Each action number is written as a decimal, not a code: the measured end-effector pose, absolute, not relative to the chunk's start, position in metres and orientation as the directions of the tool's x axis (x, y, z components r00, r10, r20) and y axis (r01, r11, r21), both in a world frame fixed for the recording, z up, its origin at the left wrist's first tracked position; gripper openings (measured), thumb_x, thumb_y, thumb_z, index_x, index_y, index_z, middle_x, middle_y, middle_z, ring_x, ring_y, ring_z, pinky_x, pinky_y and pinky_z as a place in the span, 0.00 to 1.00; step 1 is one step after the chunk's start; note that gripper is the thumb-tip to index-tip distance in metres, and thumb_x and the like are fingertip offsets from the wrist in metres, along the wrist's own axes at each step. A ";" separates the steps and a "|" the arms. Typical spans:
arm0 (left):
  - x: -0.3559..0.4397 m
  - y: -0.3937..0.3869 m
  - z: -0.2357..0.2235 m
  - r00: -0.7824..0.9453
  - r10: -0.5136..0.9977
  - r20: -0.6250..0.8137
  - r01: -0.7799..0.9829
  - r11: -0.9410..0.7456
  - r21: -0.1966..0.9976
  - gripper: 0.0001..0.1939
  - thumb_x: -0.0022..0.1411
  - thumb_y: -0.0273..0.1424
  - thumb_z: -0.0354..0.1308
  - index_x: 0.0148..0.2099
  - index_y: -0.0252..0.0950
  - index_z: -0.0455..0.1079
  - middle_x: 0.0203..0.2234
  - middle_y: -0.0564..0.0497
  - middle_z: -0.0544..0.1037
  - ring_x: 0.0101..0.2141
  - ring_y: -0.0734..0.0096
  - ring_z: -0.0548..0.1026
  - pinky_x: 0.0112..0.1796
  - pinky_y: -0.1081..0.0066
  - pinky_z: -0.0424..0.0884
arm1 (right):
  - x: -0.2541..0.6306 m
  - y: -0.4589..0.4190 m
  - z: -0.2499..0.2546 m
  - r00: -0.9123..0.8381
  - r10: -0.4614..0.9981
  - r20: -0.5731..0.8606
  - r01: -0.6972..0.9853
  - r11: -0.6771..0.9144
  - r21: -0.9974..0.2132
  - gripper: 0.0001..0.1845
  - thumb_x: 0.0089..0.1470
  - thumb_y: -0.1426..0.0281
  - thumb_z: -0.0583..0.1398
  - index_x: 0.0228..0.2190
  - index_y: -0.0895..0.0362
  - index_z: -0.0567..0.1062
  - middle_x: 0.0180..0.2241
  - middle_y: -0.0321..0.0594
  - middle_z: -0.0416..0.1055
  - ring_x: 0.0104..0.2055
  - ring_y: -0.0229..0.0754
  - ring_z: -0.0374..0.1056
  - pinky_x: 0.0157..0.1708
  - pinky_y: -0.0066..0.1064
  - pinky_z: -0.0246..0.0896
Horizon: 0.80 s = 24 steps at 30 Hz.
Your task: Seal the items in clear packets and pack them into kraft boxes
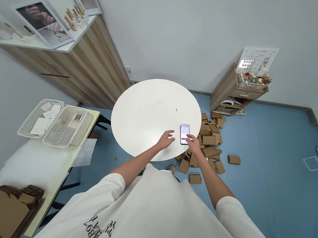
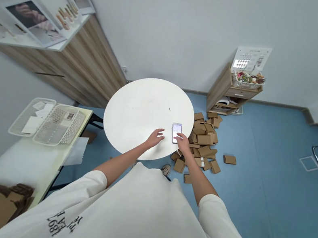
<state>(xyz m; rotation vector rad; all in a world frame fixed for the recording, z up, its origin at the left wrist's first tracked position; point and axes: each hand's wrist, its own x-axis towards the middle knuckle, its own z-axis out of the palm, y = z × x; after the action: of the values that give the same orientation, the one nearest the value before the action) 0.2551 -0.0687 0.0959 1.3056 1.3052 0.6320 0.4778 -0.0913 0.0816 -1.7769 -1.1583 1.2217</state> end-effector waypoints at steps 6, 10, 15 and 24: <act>0.185 -0.077 0.097 0.171 0.938 -0.301 0.264 0.251 0.931 0.24 0.66 0.32 0.58 0.63 0.43 0.65 0.65 0.44 0.64 0.59 0.58 0.71 0.52 0.63 0.72 | 0.414 -0.076 0.085 0.088 0.949 -0.303 0.370 -0.313 -0.875 0.22 0.54 0.60 0.59 0.49 0.54 0.77 0.50 0.45 0.76 0.45 0.47 0.73 0.48 0.42 0.69; 0.119 -0.088 0.097 0.118 0.951 -0.286 0.252 0.250 0.935 0.23 0.67 0.32 0.57 0.63 0.42 0.65 0.65 0.43 0.65 0.58 0.59 0.71 0.51 0.64 0.73 | 0.350 -0.070 0.086 0.021 0.957 -0.288 0.407 -0.271 -0.872 0.23 0.54 0.59 0.59 0.49 0.53 0.77 0.52 0.45 0.75 0.46 0.46 0.72 0.47 0.42 0.69; 0.018 -0.105 0.088 0.032 0.957 -0.288 0.242 0.272 0.931 0.21 0.66 0.28 0.56 0.61 0.40 0.67 0.62 0.44 0.69 0.54 0.63 0.74 0.51 0.66 0.74 | 0.244 -0.076 0.087 -0.046 0.948 -0.315 0.413 -0.269 -0.870 0.22 0.54 0.60 0.59 0.49 0.53 0.77 0.54 0.44 0.74 0.48 0.46 0.72 0.48 0.41 0.69; -0.137 -0.140 0.077 -0.122 0.951 -0.285 0.187 0.304 0.934 0.18 0.64 0.25 0.55 0.56 0.36 0.70 0.54 0.43 0.76 0.52 0.62 0.76 0.53 0.63 0.73 | 0.076 -0.092 0.083 -0.235 0.908 -0.347 0.435 -0.221 -0.873 0.20 0.54 0.61 0.60 0.48 0.51 0.77 0.54 0.44 0.74 0.49 0.46 0.73 0.49 0.42 0.70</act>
<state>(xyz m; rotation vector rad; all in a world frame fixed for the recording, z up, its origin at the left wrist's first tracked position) -0.1368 -0.1402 0.0775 1.0781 1.5546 0.9415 0.0761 -0.0921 0.0835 -1.5908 -1.6073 1.4555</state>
